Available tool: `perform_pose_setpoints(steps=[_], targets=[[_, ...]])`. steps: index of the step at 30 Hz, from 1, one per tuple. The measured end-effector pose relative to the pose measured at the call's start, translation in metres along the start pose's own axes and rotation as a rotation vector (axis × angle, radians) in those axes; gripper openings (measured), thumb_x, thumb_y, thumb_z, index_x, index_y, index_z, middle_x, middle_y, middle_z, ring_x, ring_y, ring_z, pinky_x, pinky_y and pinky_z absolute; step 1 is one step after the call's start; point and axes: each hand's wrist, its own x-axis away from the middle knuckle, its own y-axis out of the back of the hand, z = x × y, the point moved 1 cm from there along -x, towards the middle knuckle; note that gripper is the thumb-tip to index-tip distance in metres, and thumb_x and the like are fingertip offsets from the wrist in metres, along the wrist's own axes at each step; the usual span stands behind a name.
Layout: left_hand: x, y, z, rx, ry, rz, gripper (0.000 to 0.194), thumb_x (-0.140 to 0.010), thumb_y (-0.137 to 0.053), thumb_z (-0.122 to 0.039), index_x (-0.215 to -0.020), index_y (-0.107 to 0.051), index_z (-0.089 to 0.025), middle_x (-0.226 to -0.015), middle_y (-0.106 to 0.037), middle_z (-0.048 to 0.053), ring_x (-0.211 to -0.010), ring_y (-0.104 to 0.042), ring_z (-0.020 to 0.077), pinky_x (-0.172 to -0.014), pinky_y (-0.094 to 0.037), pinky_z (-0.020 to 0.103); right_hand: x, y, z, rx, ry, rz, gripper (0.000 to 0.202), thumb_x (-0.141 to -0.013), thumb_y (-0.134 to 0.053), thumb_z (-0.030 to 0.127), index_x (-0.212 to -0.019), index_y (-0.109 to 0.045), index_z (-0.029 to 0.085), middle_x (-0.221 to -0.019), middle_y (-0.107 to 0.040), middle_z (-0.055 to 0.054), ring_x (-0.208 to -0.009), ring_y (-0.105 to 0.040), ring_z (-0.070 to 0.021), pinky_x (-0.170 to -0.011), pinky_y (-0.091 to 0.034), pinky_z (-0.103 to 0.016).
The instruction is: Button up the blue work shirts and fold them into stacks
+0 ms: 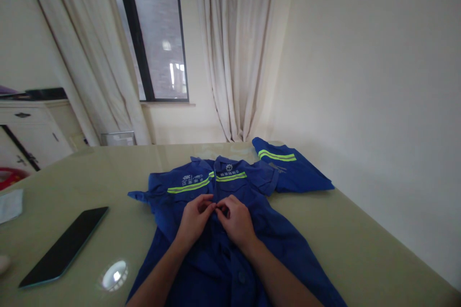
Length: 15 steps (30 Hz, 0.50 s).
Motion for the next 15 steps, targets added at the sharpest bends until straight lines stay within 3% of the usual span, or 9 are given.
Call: perform_pose_setpoints(steps=[4,9,12,15], targets=[[-0.0059,0.0016,0.0046,0.059,0.052,0.001,0.041,-0.073,-0.075,-0.047,-0.100,-0.074,-0.017,-0.086,-0.080,0.006,-0.082,-0.076,0.0257,-0.078,-0.061,0.037,0.0021,-0.0016,0.0016,0.106,0.021,-0.013,0.010,-0.091,-0.060,0.022,-0.086,-0.068,0.023,-0.085,-0.064,-0.001,-0.073,-0.061,-0.0144,-0.066,-0.039,-0.023],[-0.0041,0.0013,0.0026,0.023,0.001,0.028,0.029,-0.079,-0.071,-0.043,-0.091,-0.074,-0.018,-0.087,-0.079,0.005,-0.081,-0.074,0.0234,-0.076,-0.059,0.034,0.0007,-0.0012,0.0004,0.092,-0.022,-0.064,0.005,-0.088,-0.060,0.019,-0.085,-0.064,0.021,-0.083,-0.062,0.000,-0.072,-0.059,-0.0144,-0.066,-0.039,-0.024],[-0.0013,0.0004,0.0024,-0.023,-0.044,0.059,0.023,-0.085,-0.063,-0.037,-0.094,-0.075,-0.018,-0.088,-0.079,0.005,-0.082,-0.074,0.0223,-0.076,-0.057,0.033,0.0000,0.0001,0.0001,0.058,-0.041,-0.088,0.005,-0.086,-0.059,0.018,-0.084,-0.063,0.021,-0.083,-0.061,0.000,-0.072,-0.059,-0.0146,-0.067,-0.039,-0.024],[0.0013,-0.0017,0.0028,-0.055,-0.071,0.102,0.022,-0.081,-0.061,-0.027,-0.097,-0.074,-0.018,-0.094,-0.079,0.006,-0.087,-0.074,0.0227,-0.082,-0.057,0.034,-0.0002,0.0006,0.0004,0.040,-0.048,-0.089,0.005,-0.085,-0.059,0.017,-0.083,-0.062,0.021,-0.080,-0.060,0.000,-0.071,-0.058,-0.0143,-0.066,-0.039,-0.024]])
